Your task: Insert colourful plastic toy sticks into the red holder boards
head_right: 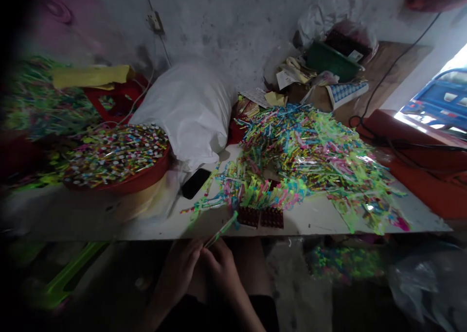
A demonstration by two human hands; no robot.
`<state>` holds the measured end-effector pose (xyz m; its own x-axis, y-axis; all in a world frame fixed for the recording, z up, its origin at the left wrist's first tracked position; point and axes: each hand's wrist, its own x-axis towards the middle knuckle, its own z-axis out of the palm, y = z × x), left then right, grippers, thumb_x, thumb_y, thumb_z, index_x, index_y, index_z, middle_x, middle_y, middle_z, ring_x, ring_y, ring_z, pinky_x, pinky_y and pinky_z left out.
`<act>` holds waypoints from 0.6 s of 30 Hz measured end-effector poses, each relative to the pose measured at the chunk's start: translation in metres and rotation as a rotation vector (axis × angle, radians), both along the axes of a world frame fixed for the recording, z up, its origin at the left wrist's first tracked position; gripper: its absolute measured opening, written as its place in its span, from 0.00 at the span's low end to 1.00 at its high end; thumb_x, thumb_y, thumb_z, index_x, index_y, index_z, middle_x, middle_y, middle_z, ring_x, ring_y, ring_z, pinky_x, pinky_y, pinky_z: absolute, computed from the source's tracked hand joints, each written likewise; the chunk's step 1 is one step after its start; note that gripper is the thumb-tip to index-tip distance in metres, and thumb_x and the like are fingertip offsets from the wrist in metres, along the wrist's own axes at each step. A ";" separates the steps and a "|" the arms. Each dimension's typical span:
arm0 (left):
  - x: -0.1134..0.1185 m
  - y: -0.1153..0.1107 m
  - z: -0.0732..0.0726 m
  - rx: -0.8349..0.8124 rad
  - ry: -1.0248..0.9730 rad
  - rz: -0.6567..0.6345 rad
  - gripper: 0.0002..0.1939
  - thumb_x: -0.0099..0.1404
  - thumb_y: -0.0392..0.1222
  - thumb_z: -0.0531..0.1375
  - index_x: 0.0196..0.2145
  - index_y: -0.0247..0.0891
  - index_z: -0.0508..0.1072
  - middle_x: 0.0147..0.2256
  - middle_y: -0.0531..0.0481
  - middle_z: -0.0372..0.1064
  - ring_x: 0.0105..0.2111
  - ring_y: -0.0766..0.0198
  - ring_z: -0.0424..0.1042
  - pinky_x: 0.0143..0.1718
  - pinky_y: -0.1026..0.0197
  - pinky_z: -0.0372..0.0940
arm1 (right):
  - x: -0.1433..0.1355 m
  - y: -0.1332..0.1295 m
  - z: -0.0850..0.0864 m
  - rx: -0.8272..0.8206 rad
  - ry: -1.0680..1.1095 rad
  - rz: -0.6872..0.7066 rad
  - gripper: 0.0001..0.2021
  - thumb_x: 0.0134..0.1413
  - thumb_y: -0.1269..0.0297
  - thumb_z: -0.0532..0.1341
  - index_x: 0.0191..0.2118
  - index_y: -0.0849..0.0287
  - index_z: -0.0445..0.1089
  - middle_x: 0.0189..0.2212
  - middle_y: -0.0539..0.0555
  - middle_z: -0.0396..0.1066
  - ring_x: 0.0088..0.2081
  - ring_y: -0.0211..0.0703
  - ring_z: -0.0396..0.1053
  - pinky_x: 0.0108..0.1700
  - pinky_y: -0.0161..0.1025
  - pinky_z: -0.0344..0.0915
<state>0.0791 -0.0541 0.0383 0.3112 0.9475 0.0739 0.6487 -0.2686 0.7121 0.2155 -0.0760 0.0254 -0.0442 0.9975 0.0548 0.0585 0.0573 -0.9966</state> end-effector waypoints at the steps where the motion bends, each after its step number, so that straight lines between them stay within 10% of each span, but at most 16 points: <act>1: 0.002 -0.004 0.004 0.030 0.019 -0.049 0.21 0.68 0.43 0.42 0.52 0.48 0.67 0.50 0.52 0.68 0.52 0.60 0.64 0.55 0.55 0.60 | 0.000 0.000 0.003 -0.014 0.022 -0.005 0.16 0.57 0.56 0.56 0.46 0.57 0.71 0.45 0.54 0.72 0.48 0.45 0.67 0.53 0.40 0.61; 6: 0.001 -0.003 0.011 0.111 0.105 -0.163 0.22 0.68 0.41 0.43 0.58 0.50 0.59 0.53 0.52 0.64 0.50 0.61 0.66 0.52 0.58 0.63 | 0.006 -0.006 0.002 -0.157 0.147 -0.096 0.20 0.53 0.49 0.57 0.45 0.58 0.73 0.42 0.54 0.74 0.46 0.48 0.69 0.51 0.43 0.62; 12: 0.025 -0.004 -0.016 0.175 -0.050 -0.310 0.30 0.66 0.55 0.47 0.63 0.50 0.46 0.55 0.47 0.62 0.51 0.58 0.66 0.51 0.59 0.64 | 0.018 -0.018 -0.005 -0.221 0.153 -0.244 0.20 0.48 0.48 0.60 0.37 0.61 0.73 0.31 0.53 0.74 0.36 0.44 0.70 0.40 0.37 0.66; 18: 0.064 0.006 -0.040 0.216 -0.077 -0.436 0.29 0.66 0.54 0.48 0.62 0.45 0.49 0.57 0.43 0.58 0.56 0.54 0.59 0.55 0.52 0.59 | 0.100 -0.025 -0.018 -0.235 0.031 -0.433 0.19 0.45 0.47 0.62 0.25 0.61 0.68 0.20 0.47 0.65 0.24 0.36 0.63 0.26 0.31 0.62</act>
